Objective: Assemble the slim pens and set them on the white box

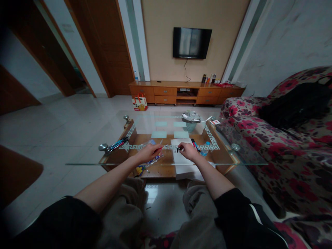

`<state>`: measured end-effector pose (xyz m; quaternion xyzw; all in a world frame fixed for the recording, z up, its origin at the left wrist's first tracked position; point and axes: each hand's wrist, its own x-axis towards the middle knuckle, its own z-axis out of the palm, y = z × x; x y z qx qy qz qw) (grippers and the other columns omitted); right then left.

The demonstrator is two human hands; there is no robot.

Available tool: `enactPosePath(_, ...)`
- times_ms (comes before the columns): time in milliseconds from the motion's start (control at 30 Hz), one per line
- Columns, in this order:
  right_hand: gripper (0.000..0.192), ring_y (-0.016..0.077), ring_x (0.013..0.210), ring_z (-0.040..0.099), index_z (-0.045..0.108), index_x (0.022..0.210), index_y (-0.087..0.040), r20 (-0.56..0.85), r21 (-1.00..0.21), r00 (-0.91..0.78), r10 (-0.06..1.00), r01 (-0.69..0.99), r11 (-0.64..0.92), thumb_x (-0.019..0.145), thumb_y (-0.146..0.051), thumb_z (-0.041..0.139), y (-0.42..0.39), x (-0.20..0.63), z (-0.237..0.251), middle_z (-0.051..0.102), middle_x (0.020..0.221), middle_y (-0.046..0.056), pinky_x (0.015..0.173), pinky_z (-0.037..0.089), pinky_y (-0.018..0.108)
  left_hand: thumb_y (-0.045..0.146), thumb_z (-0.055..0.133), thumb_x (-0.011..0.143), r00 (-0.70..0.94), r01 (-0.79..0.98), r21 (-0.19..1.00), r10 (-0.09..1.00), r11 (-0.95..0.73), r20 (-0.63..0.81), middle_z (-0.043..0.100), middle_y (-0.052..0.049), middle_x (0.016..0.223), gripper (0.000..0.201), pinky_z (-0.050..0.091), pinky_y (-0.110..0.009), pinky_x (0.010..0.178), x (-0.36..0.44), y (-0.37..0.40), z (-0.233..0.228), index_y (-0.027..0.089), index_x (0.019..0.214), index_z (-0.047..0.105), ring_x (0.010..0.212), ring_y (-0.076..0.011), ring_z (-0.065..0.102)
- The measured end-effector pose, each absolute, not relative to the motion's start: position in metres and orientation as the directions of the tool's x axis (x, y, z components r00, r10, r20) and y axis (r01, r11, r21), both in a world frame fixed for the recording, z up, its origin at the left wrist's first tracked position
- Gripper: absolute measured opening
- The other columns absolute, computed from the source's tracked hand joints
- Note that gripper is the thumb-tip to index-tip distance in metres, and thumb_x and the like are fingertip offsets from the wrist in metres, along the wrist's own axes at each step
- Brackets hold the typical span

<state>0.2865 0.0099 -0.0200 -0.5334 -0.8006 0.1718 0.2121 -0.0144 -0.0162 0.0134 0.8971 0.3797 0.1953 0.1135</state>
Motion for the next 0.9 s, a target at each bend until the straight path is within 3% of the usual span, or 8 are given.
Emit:
enactPosePath(200,0.027,0.0151,0.074,0.067,0.069,0.101,-0.021,0.135,-0.495,-0.344,0.929,0.789,0.364,0.076,-0.011,0.071,0.011,0.288,-0.023,0.074,0.087,0.001,0.07,0.049,0.025,0.035,0.041,0.1,0.631,0.639,0.357,0.73,-0.681,0.263,0.068,-0.002,0.081,0.027,0.041,-0.025,0.067,-0.014,-0.016,0.014,0.025,0.116,0.06,0.072,-0.0171,0.062)
enactPosePath(300,0.037,0.0171,0.08,0.067,0.066,0.11,-0.02,0.139,-0.489,-0.345,0.928,0.791,0.367,0.075,-0.021,0.077,0.009,0.288,-0.022,0.073,0.099,0.005,0.073,0.051,0.028,0.036,0.04,0.101,0.632,0.646,0.345,0.731,-0.681,0.257,0.067,-0.002,0.078,0.028,0.039,-0.025,0.064,-0.014,-0.017,0.015,0.025,0.116,0.061,0.069,-0.0169,0.06)
enactPosePath(467,0.059,0.0241,0.105,0.062,0.057,0.126,-0.017,0.311,-0.448,-0.341,0.887,0.771,0.453,0.078,-0.044,0.077,-0.001,0.284,-0.006,0.062,0.122,0.014,0.086,0.051,0.035,0.035,0.04,0.101,0.633,0.647,0.343,0.73,-0.681,0.257,0.066,-0.002,0.077,0.028,0.038,-0.025,0.064,-0.015,-0.017,0.016,0.025,0.117,0.061,0.068,-0.0167,0.06)
enactPosePath(700,0.035,0.0253,0.114,0.056,0.058,0.124,-0.022,0.484,-0.416,-0.371,0.792,0.699,0.582,0.095,-0.041,0.056,-0.017,0.262,0.027,0.056,0.12,0.011,0.101,0.046,0.039,0.031,0.043,0.099,0.657,0.632,0.31,0.704,-0.71,0.272,0.067,-0.003,0.078,0.028,0.038,-0.025,0.064,-0.014,-0.017,0.016,0.024,0.115,0.063,0.068,-0.0159,0.059)
enactPosePath(900,0.025,0.026,0.119,0.053,0.061,0.117,-0.025,0.493,-0.373,-0.47,0.732,0.646,0.666,0.094,-0.033,0.057,-0.031,0.242,0.04,0.053,0.124,0.011,0.102,0.046,0.04,0.031,0.044,0.098,0.665,0.609,0.343,0.696,-0.715,0.27,0.068,-0.004,0.078,0.027,0.04,-0.024,0.065,-0.014,-0.015,0.013,0.023,0.111,0.066,0.068,-0.0152,0.06)
